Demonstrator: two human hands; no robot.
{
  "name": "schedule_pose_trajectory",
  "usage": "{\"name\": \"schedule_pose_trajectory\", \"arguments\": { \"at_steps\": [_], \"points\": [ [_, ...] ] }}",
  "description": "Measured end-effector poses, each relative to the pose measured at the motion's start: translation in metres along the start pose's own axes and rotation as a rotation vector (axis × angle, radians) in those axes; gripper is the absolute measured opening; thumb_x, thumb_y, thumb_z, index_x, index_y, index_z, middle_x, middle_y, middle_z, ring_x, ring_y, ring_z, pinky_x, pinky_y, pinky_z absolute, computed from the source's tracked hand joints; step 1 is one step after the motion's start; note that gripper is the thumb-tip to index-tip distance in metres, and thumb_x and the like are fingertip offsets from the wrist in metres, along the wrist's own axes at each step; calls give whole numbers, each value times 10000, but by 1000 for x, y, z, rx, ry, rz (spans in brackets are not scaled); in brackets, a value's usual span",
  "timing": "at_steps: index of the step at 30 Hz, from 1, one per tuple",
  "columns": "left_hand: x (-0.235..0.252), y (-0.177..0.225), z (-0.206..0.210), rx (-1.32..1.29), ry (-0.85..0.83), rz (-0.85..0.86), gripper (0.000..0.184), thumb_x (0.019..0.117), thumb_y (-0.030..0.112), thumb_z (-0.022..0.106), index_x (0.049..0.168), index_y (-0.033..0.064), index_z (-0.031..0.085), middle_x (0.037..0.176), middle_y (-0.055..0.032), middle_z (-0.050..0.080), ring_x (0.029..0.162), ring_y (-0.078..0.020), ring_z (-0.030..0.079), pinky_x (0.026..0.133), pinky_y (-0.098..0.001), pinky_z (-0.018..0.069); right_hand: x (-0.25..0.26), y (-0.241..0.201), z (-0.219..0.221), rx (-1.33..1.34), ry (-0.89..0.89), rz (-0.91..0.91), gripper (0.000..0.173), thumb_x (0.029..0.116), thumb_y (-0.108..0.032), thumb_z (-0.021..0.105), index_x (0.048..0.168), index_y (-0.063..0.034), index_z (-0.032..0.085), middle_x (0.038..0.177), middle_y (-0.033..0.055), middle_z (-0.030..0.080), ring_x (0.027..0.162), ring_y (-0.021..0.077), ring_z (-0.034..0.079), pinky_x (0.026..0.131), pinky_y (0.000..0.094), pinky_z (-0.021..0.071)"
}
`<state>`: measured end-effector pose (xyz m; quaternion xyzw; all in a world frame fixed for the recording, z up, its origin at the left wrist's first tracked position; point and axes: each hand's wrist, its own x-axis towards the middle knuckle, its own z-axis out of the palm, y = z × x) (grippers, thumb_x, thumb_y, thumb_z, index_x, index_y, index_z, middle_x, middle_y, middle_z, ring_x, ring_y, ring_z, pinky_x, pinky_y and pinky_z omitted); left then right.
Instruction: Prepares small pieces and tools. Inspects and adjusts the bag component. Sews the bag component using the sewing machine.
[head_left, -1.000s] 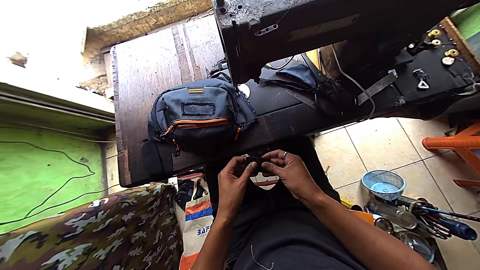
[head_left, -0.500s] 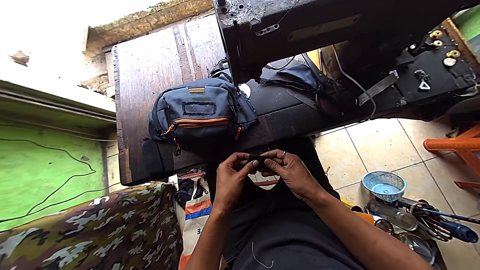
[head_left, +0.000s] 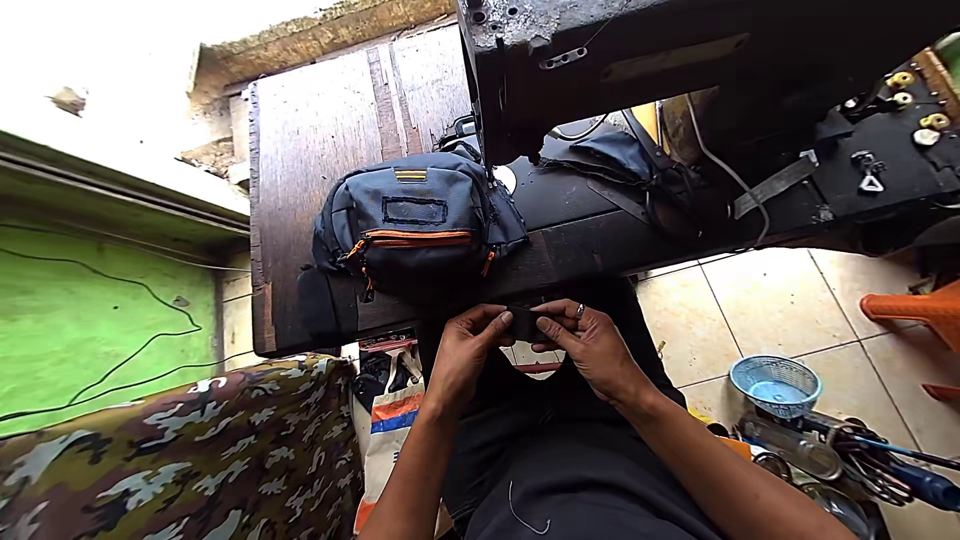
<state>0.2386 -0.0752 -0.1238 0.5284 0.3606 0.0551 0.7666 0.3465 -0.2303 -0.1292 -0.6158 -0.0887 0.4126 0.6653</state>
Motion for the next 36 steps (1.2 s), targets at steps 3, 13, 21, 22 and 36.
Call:
{"name": "schedule_pose_trajectory", "arguments": {
  "at_steps": [3, 13, 21, 22, 36],
  "points": [
    [-1, -1, 0, 6, -24, 10, 141, 986, 46, 649, 1084, -39, 702, 923, -100, 748, 798, -165, 733, 764, -317, 628, 0, 5, -2, -34, 23, -45, 176, 973, -8, 658, 1136, 35, 706, 1021, 122, 754, 865, 198, 764, 777, 330, 669],
    [1, -2, 2, 101, -24, 82, 124, 932, 33, 717, 1038, -31, 717, 848, -98, 743, 736, -162, 724, 717, -306, 625, 3, 10, -5, -87, -15, -40, 166, 968, -47, 681, 1120, 16, 700, 1016, 110, 749, 829, 197, 763, 752, 334, 672],
    [2, 10, -4, 479, -215, 210, 312, 911, 98, 764, 1187, 33, 633, 892, -7, 765, 766, -103, 742, 752, -279, 633, 21, -3, -19, -403, -256, -131, 269, 1012, -295, 644, 1157, -79, 712, 1039, -3, 729, 944, 22, 679, 860, 208, 562],
    [2, 11, -3, 513, -228, 230, 329, 906, 103, 770, 1187, 34, 614, 889, 1, 764, 762, -96, 741, 747, -273, 631, 22, -3, -20, -417, -277, -139, 227, 1008, -287, 651, 1082, -86, 725, 964, -27, 721, 887, -4, 661, 822, 191, 544],
    [1, 8, 30, 48, -112, 178, 137, 921, -3, 706, 1056, -20, 690, 833, -60, 718, 742, -123, 697, 728, -276, 607, 18, -30, -49, -676, 151, -418, 218, 999, -294, 655, 968, -109, 766, 875, -17, 745, 804, 80, 706, 757, 320, 599]
  ]
}}
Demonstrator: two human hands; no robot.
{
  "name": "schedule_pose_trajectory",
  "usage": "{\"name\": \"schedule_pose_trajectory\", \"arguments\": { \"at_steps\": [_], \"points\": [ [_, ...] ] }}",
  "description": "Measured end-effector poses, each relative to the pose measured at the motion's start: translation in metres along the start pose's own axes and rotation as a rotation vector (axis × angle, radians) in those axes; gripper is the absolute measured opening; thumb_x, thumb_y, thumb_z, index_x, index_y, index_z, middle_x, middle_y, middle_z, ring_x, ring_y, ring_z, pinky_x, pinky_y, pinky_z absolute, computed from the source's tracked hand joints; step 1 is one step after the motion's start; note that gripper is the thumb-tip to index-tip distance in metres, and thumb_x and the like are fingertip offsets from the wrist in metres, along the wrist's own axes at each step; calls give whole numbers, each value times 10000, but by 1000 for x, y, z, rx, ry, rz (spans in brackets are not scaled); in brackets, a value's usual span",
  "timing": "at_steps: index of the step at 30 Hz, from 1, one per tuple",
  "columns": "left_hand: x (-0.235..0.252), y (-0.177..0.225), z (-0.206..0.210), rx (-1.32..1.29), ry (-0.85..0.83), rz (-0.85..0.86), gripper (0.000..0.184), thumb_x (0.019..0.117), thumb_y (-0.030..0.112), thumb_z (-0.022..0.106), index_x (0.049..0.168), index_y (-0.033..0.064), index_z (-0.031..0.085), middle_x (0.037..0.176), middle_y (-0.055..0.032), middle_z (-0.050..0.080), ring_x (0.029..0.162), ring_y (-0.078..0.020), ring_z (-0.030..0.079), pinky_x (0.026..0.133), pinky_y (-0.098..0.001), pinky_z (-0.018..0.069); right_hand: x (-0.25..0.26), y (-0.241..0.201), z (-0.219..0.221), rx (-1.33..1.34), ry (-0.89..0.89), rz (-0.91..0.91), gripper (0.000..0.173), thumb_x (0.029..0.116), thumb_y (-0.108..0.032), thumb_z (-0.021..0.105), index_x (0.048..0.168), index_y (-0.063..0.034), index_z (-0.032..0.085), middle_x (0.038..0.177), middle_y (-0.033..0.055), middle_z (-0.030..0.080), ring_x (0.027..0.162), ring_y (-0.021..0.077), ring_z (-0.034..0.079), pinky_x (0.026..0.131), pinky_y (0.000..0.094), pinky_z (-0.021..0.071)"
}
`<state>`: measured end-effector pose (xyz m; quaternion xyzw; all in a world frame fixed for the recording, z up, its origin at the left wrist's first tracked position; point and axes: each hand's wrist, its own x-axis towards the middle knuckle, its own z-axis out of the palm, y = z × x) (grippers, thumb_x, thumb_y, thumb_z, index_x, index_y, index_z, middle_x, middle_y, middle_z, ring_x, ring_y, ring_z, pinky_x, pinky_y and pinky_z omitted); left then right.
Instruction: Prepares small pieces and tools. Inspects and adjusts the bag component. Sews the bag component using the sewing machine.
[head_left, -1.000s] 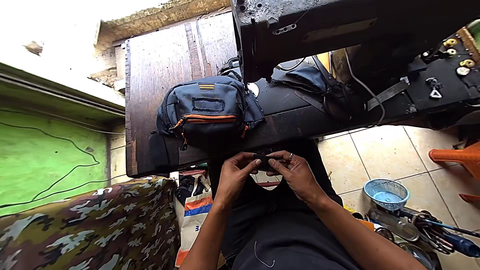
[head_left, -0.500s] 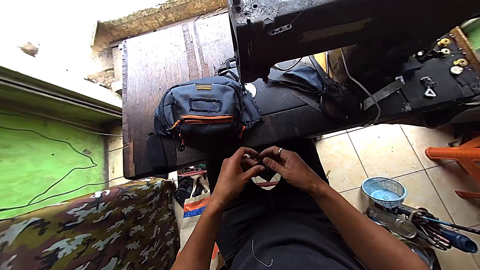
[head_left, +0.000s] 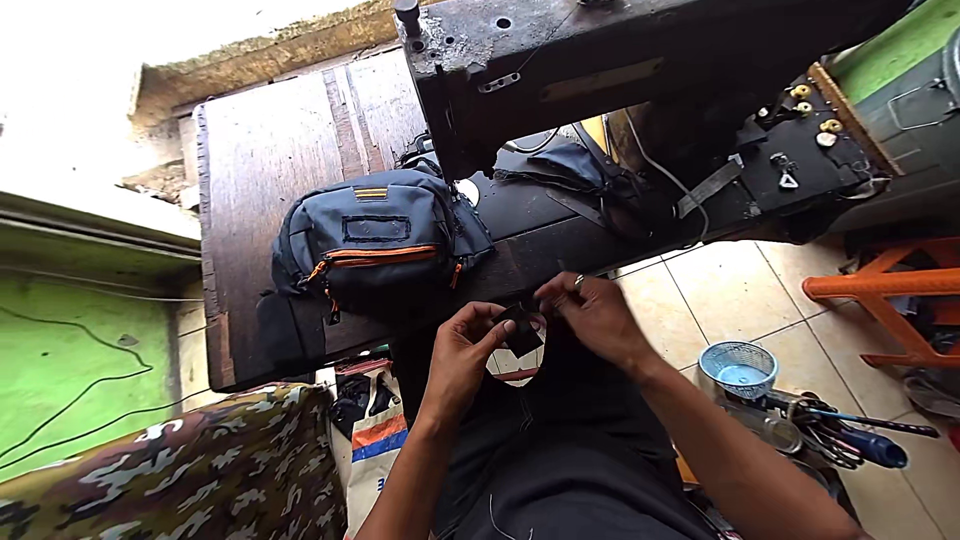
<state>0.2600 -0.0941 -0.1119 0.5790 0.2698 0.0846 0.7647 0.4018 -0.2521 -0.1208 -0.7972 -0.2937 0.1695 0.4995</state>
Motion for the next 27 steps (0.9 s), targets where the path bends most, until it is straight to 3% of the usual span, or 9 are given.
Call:
{"name": "schedule_pose_trajectory", "arguments": {
  "at_steps": [2, 5, 9, 12, 14, 17, 20, 23, 27],
  "points": [
    [1, 8, -3, -27, -34, -49, 139, 924, -4, 705, 1061, -22, 690, 849, -72, 720, 754, -132, 697, 743, -287, 607, 17, 8, -34, -363, 146, -134, 318, 1041, -314, 591, 1142, -53, 743, 1089, 115, 740, 997, 252, 722, 877, 487, 592],
    [1, 18, -7, -53, -89, -136, 148, 936, -12, 685, 1083, -29, 692, 870, -73, 722, 776, -143, 708, 767, -306, 618, 51, 22, -79, -712, 166, 5, 490, 1059, -278, 559, 1393, 80, 547, 1352, 323, 573, 1263, 505, 556, 1055, 656, 437],
    [2, 25, -9, -74, -140, -190, 122, 951, -17, 662, 1068, -25, 695, 863, -59, 730, 768, -128, 716, 760, -297, 621, 76, 34, -90, -912, 99, 98, 413, 1020, -134, 596, 1346, 116, 560, 1237, 353, 600, 1120, 551, 610, 851, 694, 508],
    [3, 27, -12, -101, -156, -201, 112, 958, -20, 650, 1061, -27, 693, 872, -66, 729, 782, -137, 718, 774, -307, 622, 75, 25, -97, -904, 103, 123, 405, 983, -185, 584, 1247, 122, 589, 1246, 359, 570, 946, 552, 650, 699, 699, 515],
    [4, 28, -13, -121, -166, -188, 113, 965, -16, 636, 1061, -20, 693, 884, -65, 727, 797, -139, 715, 788, -313, 619, 52, 12, -105, -833, 153, 133, 464, 969, -248, 624, 1257, 114, 598, 1263, 362, 586, 962, 570, 647, 747, 743, 492],
    [3, 28, -14, -159, -138, -165, 120, 971, -19, 623, 1070, -21, 691, 899, -69, 731, 807, -134, 718, 785, -307, 618, -13, 9, -110, -632, 113, -15, 460, 921, -339, 705, 1114, 77, 666, 809, 256, 662, 662, 417, 644, 595, 619, 511],
    [5, 29, -9, -183, -107, -131, 126, 971, -20, 615, 1074, -17, 687, 902, -73, 734, 803, -134, 717, 785, -304, 613, -74, 25, -88, -251, -212, -4, 682, 911, -627, 571, 1182, -10, 673, 730, 41, 638, 596, 136, 590, 547, 367, 520],
    [5, 31, -4, -151, -108, -79, 117, 964, -11, 633, 1061, -25, 697, 896, -88, 731, 786, -140, 709, 786, -309, 611, -106, 44, -54, -101, -431, -20, 1070, 813, -948, 295, 1265, -34, 622, 799, 50, 648, 667, 162, 622, 593, 403, 547],
    [1, 33, -1, -68, -142, -43, 111, 956, -2, 655, 1053, -28, 703, 871, -80, 733, 767, -132, 706, 769, -302, 610, -105, 44, -32, -106, -474, -128, 1057, 856, -921, 162, 1248, -44, 604, 818, 64, 634, 690, 191, 622, 587, 409, 527]
  ]
}}
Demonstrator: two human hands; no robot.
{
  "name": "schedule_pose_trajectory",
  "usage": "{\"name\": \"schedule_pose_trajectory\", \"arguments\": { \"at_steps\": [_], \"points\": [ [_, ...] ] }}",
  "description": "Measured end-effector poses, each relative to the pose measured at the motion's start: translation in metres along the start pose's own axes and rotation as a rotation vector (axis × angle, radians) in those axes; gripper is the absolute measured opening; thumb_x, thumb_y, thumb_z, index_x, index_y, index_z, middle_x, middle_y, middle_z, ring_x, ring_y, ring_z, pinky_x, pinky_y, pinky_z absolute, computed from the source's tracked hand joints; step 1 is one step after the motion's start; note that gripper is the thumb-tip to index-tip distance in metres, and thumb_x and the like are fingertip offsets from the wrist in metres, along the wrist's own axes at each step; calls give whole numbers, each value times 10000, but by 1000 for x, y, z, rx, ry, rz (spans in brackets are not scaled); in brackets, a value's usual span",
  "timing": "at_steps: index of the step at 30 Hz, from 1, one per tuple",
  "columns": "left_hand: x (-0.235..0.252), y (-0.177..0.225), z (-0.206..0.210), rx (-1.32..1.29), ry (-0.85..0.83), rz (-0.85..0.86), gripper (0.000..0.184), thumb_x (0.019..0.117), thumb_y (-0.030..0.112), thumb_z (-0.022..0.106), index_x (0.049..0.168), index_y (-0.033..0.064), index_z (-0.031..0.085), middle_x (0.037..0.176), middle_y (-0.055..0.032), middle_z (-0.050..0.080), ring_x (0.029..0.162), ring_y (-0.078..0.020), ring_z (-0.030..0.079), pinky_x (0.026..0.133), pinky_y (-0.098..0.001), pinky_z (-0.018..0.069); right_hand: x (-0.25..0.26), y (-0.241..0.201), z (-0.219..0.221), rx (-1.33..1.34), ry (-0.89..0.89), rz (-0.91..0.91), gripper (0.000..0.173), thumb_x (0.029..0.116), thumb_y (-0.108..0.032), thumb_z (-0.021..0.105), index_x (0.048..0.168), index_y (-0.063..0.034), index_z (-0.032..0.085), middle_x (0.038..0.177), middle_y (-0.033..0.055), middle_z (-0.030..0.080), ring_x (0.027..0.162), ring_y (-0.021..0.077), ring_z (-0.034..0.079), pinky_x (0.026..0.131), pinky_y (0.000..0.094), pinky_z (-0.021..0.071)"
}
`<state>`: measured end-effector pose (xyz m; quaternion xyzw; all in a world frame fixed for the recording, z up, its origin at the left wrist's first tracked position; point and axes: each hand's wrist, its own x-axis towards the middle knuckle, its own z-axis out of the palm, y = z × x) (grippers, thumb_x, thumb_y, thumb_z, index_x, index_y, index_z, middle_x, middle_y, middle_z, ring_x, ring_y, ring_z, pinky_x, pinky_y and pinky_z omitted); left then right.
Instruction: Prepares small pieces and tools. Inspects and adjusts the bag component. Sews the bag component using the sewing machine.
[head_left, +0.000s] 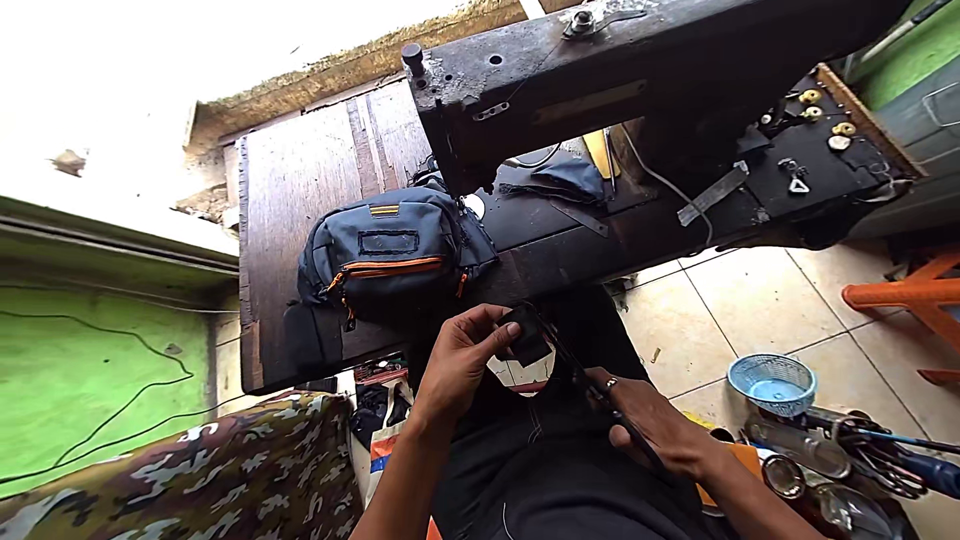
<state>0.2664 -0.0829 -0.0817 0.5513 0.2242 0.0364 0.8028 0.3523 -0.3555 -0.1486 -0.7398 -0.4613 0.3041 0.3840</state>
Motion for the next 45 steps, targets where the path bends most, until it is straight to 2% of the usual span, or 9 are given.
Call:
{"name": "schedule_pose_trajectory", "arguments": {
  "at_steps": [6, 13, 16, 20, 36, 38, 40, 42, 45],
  "points": [
    [-7, -2, 2, -1, 18, -3, 127, 959, -1, 642, 1060, -19, 718, 857, -56, 734, 763, -116, 706, 763, -289, 609, 22, -14, 10, -277, 226, -103, 979, 896, -866, 213, 1085, -10, 651, 672, 63, 608, 539, 178, 595, 461, 372, 484],
    [-11, -3, -5, 10, -2, 34, 153, 961, -1, 641, 1086, -22, 727, 915, -69, 751, 815, -125, 719, 803, -299, 610, 21, -6, 18, -338, 357, -170, 869, 926, -821, 291, 927, -25, 638, 545, 25, 502, 455, 118, 514, 415, 289, 433],
    [-10, -4, -7, 18, -2, 49, 149, 963, 7, 643, 1083, -20, 727, 908, -67, 748, 805, -121, 714, 793, -293, 608, 19, -3, 20, -313, 363, -130, 855, 951, -792, 281, 970, -19, 646, 566, 27, 524, 467, 120, 528, 431, 288, 454],
    [-8, -5, -9, 6, 23, 77, 134, 968, 11, 643, 1073, -31, 715, 884, -75, 736, 773, -125, 704, 769, -296, 608, 15, -7, 14, -226, 221, -47, 1016, 895, -878, 169, 1153, -11, 632, 753, 64, 626, 597, 171, 604, 499, 367, 506],
    [-6, -7, -11, 39, 18, 59, 127, 968, 20, 649, 1069, -29, 708, 886, -68, 732, 791, -129, 707, 787, -302, 607, 23, -4, 36, -334, 411, -123, 850, 943, -800, 283, 917, -28, 637, 548, 23, 507, 455, 110, 519, 417, 276, 443],
    [-5, -7, -12, 51, 18, 58, 127, 969, 19, 645, 1068, -31, 706, 880, -67, 730, 782, -128, 705, 778, -299, 607, 22, -5, 32, -310, 437, -60, 848, 941, -790, 306, 943, -19, 658, 569, 41, 554, 473, 129, 558, 431, 304, 473],
    [-5, -6, -13, 82, 25, 60, 135, 968, 16, 646, 1082, -28, 703, 883, -64, 728, 775, -121, 700, 766, -287, 604, 24, -6, 17, -328, 496, 42, 773, 949, -712, 425, 989, 18, 677, 608, 78, 610, 500, 191, 613, 448, 385, 515],
    [-6, -4, -15, 145, 26, 73, 186, 963, 18, 658, 1141, -21, 696, 904, -64, 722, 782, -115, 691, 765, -274, 598, 35, -9, -10, -385, 590, 161, 637, 956, -558, 573, 993, 68, 681, 626, 127, 621, 514, 268, 617, 469, 472, 513],
    [-6, -4, -17, 271, 30, 99, 220, 936, 51, 717, 1150, 5, 696, 897, -63, 715, 774, -126, 683, 752, -276, 595, 68, -12, -69, -547, 638, 340, 570, 952, -474, 648, 949, 97, 653, 642, 227, 608, 571, 430, 624, 526, 608, 488]
  ]
}}
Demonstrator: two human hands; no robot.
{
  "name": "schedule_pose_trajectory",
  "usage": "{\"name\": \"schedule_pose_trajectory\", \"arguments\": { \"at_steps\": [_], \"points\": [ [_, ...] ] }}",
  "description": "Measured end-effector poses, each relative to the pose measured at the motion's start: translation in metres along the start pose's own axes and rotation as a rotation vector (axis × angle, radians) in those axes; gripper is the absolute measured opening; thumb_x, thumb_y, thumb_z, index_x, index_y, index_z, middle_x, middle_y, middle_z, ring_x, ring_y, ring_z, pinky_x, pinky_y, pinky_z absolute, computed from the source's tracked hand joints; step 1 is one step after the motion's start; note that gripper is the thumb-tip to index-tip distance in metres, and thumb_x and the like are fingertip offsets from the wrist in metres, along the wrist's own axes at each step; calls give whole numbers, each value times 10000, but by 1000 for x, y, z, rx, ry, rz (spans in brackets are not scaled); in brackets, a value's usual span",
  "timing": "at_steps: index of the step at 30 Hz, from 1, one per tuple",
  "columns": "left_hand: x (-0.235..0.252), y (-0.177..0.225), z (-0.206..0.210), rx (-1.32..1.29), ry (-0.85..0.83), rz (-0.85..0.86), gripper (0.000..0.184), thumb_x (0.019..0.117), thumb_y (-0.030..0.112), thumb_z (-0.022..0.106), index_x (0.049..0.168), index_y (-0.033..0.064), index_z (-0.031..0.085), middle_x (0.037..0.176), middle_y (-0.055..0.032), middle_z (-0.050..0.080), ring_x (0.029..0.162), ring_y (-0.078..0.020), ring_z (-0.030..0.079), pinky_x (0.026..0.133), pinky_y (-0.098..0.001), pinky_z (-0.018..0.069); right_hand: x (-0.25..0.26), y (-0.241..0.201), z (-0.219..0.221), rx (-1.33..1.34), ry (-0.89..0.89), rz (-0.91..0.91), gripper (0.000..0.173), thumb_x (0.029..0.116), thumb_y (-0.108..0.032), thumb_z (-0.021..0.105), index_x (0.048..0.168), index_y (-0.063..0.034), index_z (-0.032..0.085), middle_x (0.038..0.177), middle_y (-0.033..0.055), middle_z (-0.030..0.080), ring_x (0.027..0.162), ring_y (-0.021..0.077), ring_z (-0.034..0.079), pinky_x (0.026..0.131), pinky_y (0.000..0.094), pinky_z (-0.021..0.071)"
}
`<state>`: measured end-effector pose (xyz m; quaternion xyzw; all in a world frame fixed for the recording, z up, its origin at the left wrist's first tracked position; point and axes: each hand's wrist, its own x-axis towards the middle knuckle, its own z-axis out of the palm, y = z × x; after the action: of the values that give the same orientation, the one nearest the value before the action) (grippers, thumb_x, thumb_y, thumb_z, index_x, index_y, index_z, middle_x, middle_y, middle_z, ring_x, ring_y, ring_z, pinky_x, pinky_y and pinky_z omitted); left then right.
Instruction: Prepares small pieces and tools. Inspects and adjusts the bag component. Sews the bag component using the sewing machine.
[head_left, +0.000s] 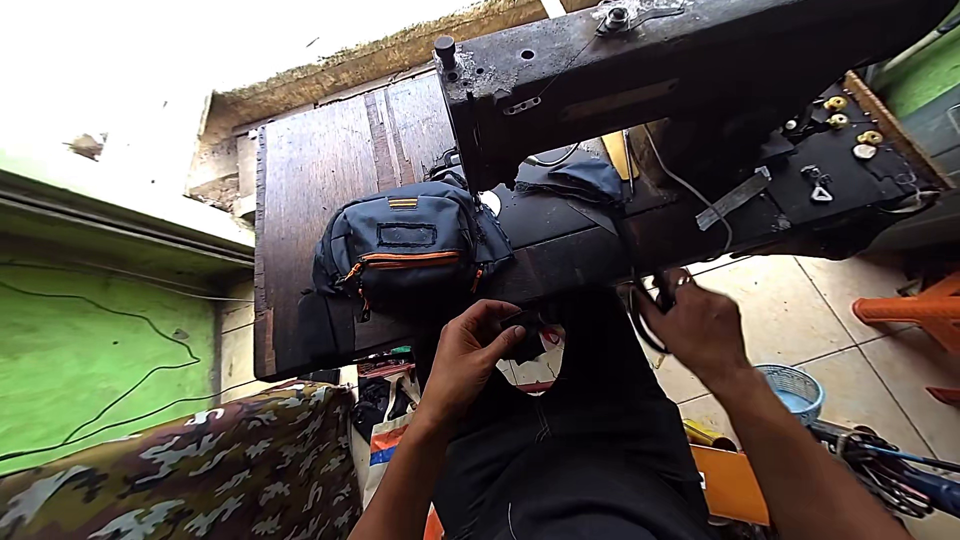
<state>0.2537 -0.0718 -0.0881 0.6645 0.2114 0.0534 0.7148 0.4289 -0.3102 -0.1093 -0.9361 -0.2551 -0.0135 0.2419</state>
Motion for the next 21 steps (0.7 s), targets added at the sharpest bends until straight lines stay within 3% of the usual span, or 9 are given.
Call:
{"name": "schedule_pose_trajectory", "arguments": {
  "at_steps": [3, 6, 9, 10, 12, 14, 15, 18, 21],
  "points": [
    [2, 1, 1, 84, 15, 21, 199, 910, 81, 758, 1094, 33, 700, 866, -38, 719, 747, -115, 687, 722, -266, 596, 68, 4, -7, -133, -112, 158, 599, 976, -481, 638, 1107, 103, 614, 810, 320, 648, 788, 555, 658, 664, 712, 486],
    [1, 7, 1, 94, 27, -6, 228, 895, 77, 777, 1105, 37, 696, 853, -29, 726, 740, -109, 697, 716, -263, 606, 105, 11, 0, -248, -87, 88, 580, 1006, -490, 595, 1101, 82, 611, 948, 333, 641, 859, 549, 658, 646, 691, 502],
    [0, 10, -2, 88, 51, -58, 265, 890, 82, 787, 1130, 37, 686, 837, -26, 725, 709, -113, 701, 688, -270, 617, 93, -17, -11, -165, -63, -19, 515, 1049, -370, 569, 1247, 103, 619, 1247, 346, 572, 1074, 541, 615, 819, 701, 510],
    [0, 9, -4, 94, 49, -76, 289, 889, 86, 791, 1149, 37, 677, 838, -25, 726, 707, -116, 706, 688, -272, 622, 76, -32, -12, -39, -85, -69, 506, 1050, -366, 561, 1277, 81, 622, 1249, 320, 597, 1037, 493, 646, 826, 668, 532],
    [2, 7, -6, 119, 36, -90, 339, 887, 97, 796, 1187, 38, 650, 840, -20, 723, 703, -115, 710, 687, -266, 626, 36, -60, 1, 322, -264, -112, 481, 1038, -396, 566, 1295, 5, 638, 1109, 184, 678, 863, 295, 700, 748, 503, 602],
    [4, 2, -4, 151, 20, -78, 370, 879, 100, 802, 1198, 31, 628, 850, -14, 730, 708, -106, 713, 688, -261, 624, 2, -79, 24, 630, -462, -61, 420, 1042, -428, 547, 1216, -72, 686, 948, 53, 713, 754, 137, 692, 676, 354, 611],
    [6, 1, -2, 171, 15, -70, 371, 876, 105, 805, 1190, 31, 621, 850, -8, 732, 707, -101, 713, 686, -259, 621, -10, -86, 36, 716, -467, -31, 368, 1050, -406, 540, 1133, -88, 707, 855, 10, 693, 683, 80, 657, 623, 288, 582],
    [5, -3, 4, 239, 22, -40, 358, 879, 138, 802, 1168, 40, 614, 843, 13, 727, 695, -75, 699, 670, -240, 603, -33, -101, 60, 746, -238, -14, 288, 1062, -279, 530, 943, -84, 706, 735, -48, 621, 639, -24, 557, 596, 155, 465],
    [3, -6, 12, 252, 80, 21, 312, 892, 136, 785, 1138, 34, 624, 849, 7, 729, 701, -64, 695, 665, -223, 593, -37, -105, 68, 675, -53, -46, 270, 1050, -240, 544, 909, -69, 697, 710, -37, 615, 640, -26, 555, 600, 136, 455]
  ]
}}
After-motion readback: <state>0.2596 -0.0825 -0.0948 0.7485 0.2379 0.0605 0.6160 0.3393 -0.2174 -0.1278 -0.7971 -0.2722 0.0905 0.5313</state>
